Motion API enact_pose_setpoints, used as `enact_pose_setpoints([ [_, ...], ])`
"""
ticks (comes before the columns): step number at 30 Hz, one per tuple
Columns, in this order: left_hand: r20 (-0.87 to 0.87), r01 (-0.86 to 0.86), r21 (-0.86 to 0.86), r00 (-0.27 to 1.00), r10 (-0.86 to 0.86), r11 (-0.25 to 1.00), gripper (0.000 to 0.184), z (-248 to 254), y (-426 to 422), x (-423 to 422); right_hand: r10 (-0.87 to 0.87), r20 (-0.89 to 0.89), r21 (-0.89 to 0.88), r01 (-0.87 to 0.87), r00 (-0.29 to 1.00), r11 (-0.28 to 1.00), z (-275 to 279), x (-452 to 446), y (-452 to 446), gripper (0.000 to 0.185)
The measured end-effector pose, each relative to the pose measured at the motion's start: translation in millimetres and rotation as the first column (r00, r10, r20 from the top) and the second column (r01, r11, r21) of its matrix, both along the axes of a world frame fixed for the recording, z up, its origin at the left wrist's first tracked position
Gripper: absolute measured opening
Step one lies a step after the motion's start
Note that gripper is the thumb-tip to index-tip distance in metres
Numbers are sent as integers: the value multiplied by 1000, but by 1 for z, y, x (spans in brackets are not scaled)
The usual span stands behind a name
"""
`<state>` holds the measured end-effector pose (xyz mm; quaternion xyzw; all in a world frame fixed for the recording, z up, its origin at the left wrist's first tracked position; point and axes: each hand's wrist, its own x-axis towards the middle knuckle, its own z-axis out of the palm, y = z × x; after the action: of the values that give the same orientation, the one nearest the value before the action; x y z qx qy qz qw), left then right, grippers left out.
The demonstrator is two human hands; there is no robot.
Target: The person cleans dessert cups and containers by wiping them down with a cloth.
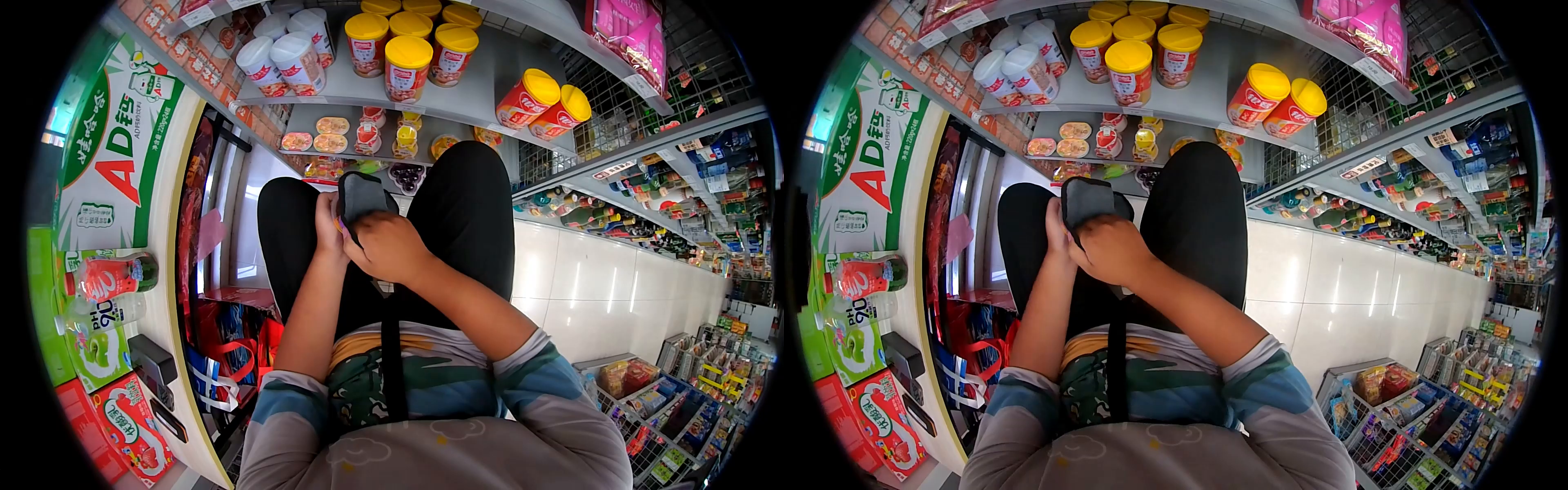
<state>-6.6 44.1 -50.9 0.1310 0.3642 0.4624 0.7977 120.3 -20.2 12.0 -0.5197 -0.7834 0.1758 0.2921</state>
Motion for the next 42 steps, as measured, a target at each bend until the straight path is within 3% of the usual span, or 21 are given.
enact_pose_setpoints([
  [1,6,-13,-25,1000,13,1000,41,7,-2,3,-21,-9,15,21,1000,1000,1,1,0,38],
  [5,-9,-24,-8,1000,24,1000,40,-13,-2,3,-105,0,-1,105,994,994,1,3,3,38],
  [17,-244,129,-34,960,-134,991,38,1,-15,4,-228,-57,31,230,972,973,-2,10,20,41],
  [19,-276,231,-12,934,-226,973,37,-1,-15,-1,-237,-57,43,240,970,970,-4,10,24,42],
  [22,-313,157,-34,936,-159,987,37,11,-18,11,-267,-68,44,270,961,962,-3,11,29,43],
  [28,-276,143,102,955,-110,984,40,-3,-18,9,-311,-108,-44,308,944,950,1,14,32,45],
  [32,-248,158,76,959,-135,984,41,-1,-17,2,-302,-132,-126,286,944,950,3,18,30,45],
  [34,-130,104,26,986,-100,994,42,1,-16,1,-284,-114,-141,267,952,953,1,19,29,43],
  [42,-36,-47,68,998,50,997,41,-1,-11,-7,-160,-74,-177,145,984,973,-1,14,12,41],
])
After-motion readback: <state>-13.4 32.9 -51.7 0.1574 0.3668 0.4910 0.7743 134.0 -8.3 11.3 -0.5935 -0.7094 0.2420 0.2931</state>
